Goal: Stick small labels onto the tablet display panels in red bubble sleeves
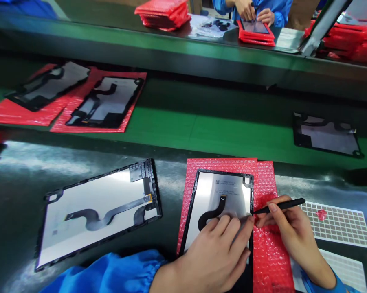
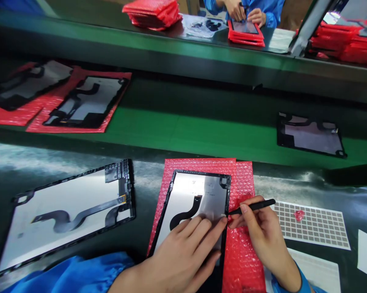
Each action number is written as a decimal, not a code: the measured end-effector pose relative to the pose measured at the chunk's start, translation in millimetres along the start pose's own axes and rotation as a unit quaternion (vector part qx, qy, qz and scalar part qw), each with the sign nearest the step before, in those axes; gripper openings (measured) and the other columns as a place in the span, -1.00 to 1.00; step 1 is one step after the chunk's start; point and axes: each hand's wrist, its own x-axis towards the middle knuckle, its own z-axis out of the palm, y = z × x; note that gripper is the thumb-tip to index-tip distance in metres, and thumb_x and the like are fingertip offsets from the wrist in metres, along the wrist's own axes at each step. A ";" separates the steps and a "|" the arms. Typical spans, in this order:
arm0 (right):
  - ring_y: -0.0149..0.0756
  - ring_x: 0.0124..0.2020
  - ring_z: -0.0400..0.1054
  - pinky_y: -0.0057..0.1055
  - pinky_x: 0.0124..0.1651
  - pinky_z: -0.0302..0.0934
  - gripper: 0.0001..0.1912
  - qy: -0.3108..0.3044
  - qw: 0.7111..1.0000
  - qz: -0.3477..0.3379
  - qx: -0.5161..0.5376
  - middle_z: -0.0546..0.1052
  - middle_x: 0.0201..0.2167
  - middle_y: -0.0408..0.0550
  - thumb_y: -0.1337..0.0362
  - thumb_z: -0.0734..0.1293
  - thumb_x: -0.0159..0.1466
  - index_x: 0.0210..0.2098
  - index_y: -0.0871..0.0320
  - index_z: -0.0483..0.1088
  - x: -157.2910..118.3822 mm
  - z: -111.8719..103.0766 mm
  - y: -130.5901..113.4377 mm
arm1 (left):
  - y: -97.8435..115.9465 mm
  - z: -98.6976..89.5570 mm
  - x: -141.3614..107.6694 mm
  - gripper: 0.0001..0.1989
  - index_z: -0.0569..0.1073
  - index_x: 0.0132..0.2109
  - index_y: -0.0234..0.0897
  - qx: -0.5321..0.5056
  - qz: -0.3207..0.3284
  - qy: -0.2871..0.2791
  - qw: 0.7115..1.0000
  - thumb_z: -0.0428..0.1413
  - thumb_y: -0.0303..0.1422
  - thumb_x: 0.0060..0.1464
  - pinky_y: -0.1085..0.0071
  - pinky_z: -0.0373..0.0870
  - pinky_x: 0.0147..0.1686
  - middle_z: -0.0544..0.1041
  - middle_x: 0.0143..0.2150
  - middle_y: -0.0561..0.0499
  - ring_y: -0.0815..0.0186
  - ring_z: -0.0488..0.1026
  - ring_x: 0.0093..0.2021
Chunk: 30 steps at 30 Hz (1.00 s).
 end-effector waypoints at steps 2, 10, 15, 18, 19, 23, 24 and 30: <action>-0.21 -0.37 0.66 -0.34 -0.23 0.63 -0.75 0.003 1.000 0.001 0.000 0.69 -0.34 -0.03 0.04 0.43 0.53 -0.13 0.09 0.45 -0.2 1.1 -1.6 | 0.5 -1.4 1.1 -0.44 0.29 0.45 -0.49 0.000 -0.003 -0.015 1.000 -0.08 -0.24 0.48 0.12 0.56 -0.18 0.55 -0.01 -0.19 -0.02 0.50 -0.04; -0.17 -0.42 0.66 -0.33 -0.28 0.63 -0.72 0.041 0.999 -0.011 0.015 0.70 -0.39 -0.02 0.00 0.48 0.48 -0.14 0.07 0.49 1.7 3.3 -3.0 | 0.6 -5.3 5.3 -0.43 0.31 0.42 -0.51 -0.022 -0.018 -0.015 0.999 0.02 -0.30 0.38 0.06 0.62 -0.20 0.56 0.00 -0.24 -0.08 0.52 -0.02; -0.13 -0.44 0.66 -0.29 -0.31 0.62 -0.76 0.125 0.990 -0.061 0.027 0.70 -0.41 -0.01 -0.01 0.47 0.47 -0.13 0.02 0.53 -12.4 -21.7 -10.7 | -4.9 -0.5 2.9 -0.41 0.32 0.40 -0.49 -0.032 -0.015 0.000 0.999 0.07 -0.31 0.32 0.05 0.64 -0.22 0.56 0.01 -0.26 -0.08 0.54 -0.04; -0.06 -0.41 0.66 -0.23 -0.31 0.62 -0.77 0.189 0.978 -0.090 -0.014 0.71 -0.36 0.02 0.00 0.49 0.46 -0.10 0.01 0.57 -38.1 -46.3 -15.2 | -5.9 1.6 2.7 -0.39 0.28 0.42 -0.52 -0.037 -0.021 0.015 0.999 0.07 -0.33 0.31 0.09 0.64 -0.22 0.56 0.00 -0.27 -0.03 0.54 -0.08; -0.05 -0.42 0.65 -0.21 -0.32 0.62 -0.77 0.208 0.973 -0.093 -0.035 0.70 -0.36 0.02 0.01 0.49 0.45 -0.11 0.02 0.58 -49.1 -54.5 -15.3 | -5.5 1.7 3.1 -0.40 0.28 0.42 -0.53 -0.036 -0.023 0.016 0.999 0.07 -0.34 0.31 0.10 0.64 -0.23 0.56 -0.01 -0.28 -0.03 0.55 -0.09; -0.06 -0.40 0.64 -0.24 -0.29 0.60 -0.81 0.237 0.961 -0.076 -0.116 0.69 -0.36 0.00 0.05 0.46 0.48 -0.12 0.02 0.61 -94.7 -81.1 -6.6 | -3.5 0.3 6.2 -0.44 0.29 0.40 -0.52 -0.014 -0.019 0.026 0.999 0.04 -0.37 0.34 0.11 0.64 -0.22 0.56 0.00 -0.29 -0.03 0.56 -0.07; -0.07 -0.39 0.64 -0.26 -0.28 0.59 -0.81 0.242 0.960 -0.063 -0.125 0.69 -0.35 0.00 0.05 0.44 0.49 -0.13 0.01 0.61 -104.3 -85.5 -2.5 | -3.2 -0.1 6.9 -0.45 0.28 0.39 -0.52 -0.009 -0.017 0.027 0.999 0.04 -0.37 0.34 0.12 0.63 -0.21 0.56 0.00 -0.28 -0.02 0.56 -0.06; -0.08 -0.39 0.61 -0.30 -0.30 0.55 -0.72 0.213 0.968 0.011 -0.129 0.66 -0.35 0.02 -0.02 0.45 0.46 -0.15 0.07 0.61 -129.3 -101.0 25.7 | -3.0 -1.1 8.7 -0.47 0.30 0.36 -0.53 0.011 -0.009 0.043 0.999 0.02 -0.35 0.35 0.13 0.62 -0.22 0.55 -0.03 -0.25 0.01 0.55 -0.10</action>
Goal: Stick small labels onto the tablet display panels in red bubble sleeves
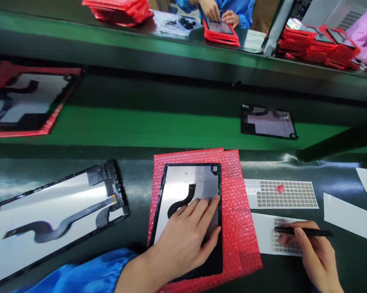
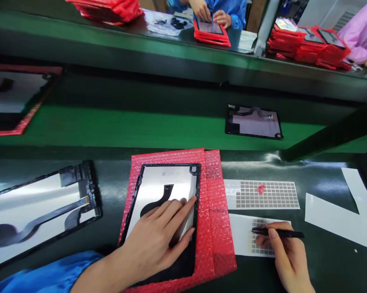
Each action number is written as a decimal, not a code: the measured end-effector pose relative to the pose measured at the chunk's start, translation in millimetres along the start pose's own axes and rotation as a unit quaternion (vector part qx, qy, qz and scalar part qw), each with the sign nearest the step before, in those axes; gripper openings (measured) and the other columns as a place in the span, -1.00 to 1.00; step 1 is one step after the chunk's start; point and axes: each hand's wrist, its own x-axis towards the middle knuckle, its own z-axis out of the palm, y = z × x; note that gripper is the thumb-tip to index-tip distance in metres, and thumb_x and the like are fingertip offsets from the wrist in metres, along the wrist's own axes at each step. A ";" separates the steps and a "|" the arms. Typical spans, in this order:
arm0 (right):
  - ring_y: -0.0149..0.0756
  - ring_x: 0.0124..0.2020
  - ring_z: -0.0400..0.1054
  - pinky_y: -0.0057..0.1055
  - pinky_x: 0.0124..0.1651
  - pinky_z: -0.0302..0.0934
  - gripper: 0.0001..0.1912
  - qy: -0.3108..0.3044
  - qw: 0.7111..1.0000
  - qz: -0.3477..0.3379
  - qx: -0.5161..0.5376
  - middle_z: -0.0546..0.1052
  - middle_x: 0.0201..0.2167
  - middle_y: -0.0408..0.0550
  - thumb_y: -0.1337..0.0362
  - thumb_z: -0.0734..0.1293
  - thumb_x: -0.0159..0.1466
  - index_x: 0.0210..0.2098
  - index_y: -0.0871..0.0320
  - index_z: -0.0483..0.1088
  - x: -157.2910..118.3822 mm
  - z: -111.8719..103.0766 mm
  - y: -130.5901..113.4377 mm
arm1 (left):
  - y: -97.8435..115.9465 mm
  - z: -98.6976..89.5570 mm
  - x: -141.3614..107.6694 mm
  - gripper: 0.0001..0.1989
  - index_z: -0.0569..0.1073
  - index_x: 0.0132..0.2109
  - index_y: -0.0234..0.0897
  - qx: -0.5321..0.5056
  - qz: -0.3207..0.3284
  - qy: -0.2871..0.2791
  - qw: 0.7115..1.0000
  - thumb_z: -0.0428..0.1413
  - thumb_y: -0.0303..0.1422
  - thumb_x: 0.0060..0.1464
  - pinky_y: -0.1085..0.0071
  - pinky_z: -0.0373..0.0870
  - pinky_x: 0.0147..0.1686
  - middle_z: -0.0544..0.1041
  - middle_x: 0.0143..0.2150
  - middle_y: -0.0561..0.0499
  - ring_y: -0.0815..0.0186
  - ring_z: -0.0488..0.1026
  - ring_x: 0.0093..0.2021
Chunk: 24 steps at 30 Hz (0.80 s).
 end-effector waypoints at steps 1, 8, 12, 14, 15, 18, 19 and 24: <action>-0.08 -0.38 0.61 -0.30 -0.30 0.56 -0.72 -0.017 1.000 -0.004 -0.004 0.67 -0.34 0.03 -0.01 0.45 0.46 -0.15 0.07 0.61 0.6 -1.0 3.8 | -0.1 -0.1 -0.1 -0.47 0.30 0.37 -0.53 0.002 0.000 0.001 1.000 0.02 -0.34 0.35 0.13 0.62 -0.22 0.55 -0.03 -0.25 0.01 0.55 -0.11; -0.06 -0.34 0.62 -0.30 -0.27 0.56 -0.76 -0.054 0.998 -0.018 -0.023 0.68 -0.29 0.04 0.03 0.45 0.47 -0.10 0.07 0.58 5.5 -9.4 8.4 | 3.8 -2.6 -0.4 -0.45 0.32 0.37 -0.54 -0.008 -0.003 -0.012 1.000 0.03 -0.34 0.33 0.09 0.62 -0.28 0.54 -0.07 -0.24 -0.02 0.55 -0.14; -0.04 -0.37 0.61 -0.30 -0.30 0.55 -0.70 -0.054 0.997 -0.019 -0.044 0.67 -0.35 0.04 -0.02 0.46 0.45 -0.13 0.08 0.61 9.8 -12.2 5.0 | 5.4 -6.7 2.9 -0.41 0.33 0.39 -0.53 -0.026 -0.023 -0.053 0.998 0.07 -0.33 0.30 0.04 0.65 -0.23 0.55 -0.02 -0.26 -0.06 0.56 -0.08; -0.02 -0.39 0.60 -0.28 -0.31 0.54 -0.67 -0.051 0.998 -0.010 -0.037 0.66 -0.38 0.04 -0.05 0.48 0.41 -0.16 0.09 0.62 12.1 -11.6 4.0 | 3.8 -10.6 4.7 -0.40 0.33 0.40 -0.52 -0.048 -0.030 -0.078 0.995 0.10 -0.33 0.30 0.02 0.66 -0.17 0.56 0.01 -0.26 -0.06 0.56 -0.05; -0.02 -0.40 0.60 -0.28 -0.32 0.54 -0.66 -0.044 0.999 0.000 -0.029 0.66 -0.39 0.04 -0.06 0.49 0.39 -0.17 0.09 0.62 12.9 -11.2 3.8 | 2.3 -13.4 5.1 -0.40 0.33 0.40 -0.52 -0.063 -0.031 -0.085 0.994 0.11 -0.33 0.30 0.02 0.65 -0.14 0.57 0.02 -0.27 -0.05 0.56 -0.04; -0.03 -0.42 0.58 -0.27 -0.33 0.53 -0.66 -0.022 0.999 0.036 0.003 0.66 -0.38 0.05 -0.07 0.52 0.36 -0.19 0.10 0.63 14.0 -12.2 4.9 | -3.4 -25.0 2.0 -0.45 0.34 0.38 -0.48 -0.106 -0.017 -0.073 0.992 0.13 -0.34 0.33 0.06 0.63 -0.05 0.58 0.08 -0.26 0.00 0.57 -0.01; -0.02 -0.42 0.58 -0.25 -0.32 0.54 -0.66 -0.016 0.999 0.044 0.014 0.66 -0.38 0.06 -0.06 0.52 0.36 -0.19 0.10 0.63 14.5 -13.6 5.1 | -5.3 -29.7 -0.7 -0.51 0.37 0.34 -0.45 -0.117 -0.010 -0.064 0.991 0.13 -0.33 0.35 0.09 0.62 -0.03 0.59 0.07 -0.24 0.02 0.58 -0.01; -0.06 -0.51 0.54 -0.23 -0.39 0.53 -0.75 -0.023 0.995 0.036 0.091 0.63 -0.44 0.03 0.02 0.46 0.42 -0.23 0.05 0.63 29.2 -11.9 -12.9 | -10.7 -47.8 -19.6 -0.71 0.55 0.05 -0.35 -0.080 -0.014 -0.094 0.992 0.14 -0.21 0.39 0.13 0.55 -0.09 0.66 -0.15 -0.14 0.07 0.63 -0.21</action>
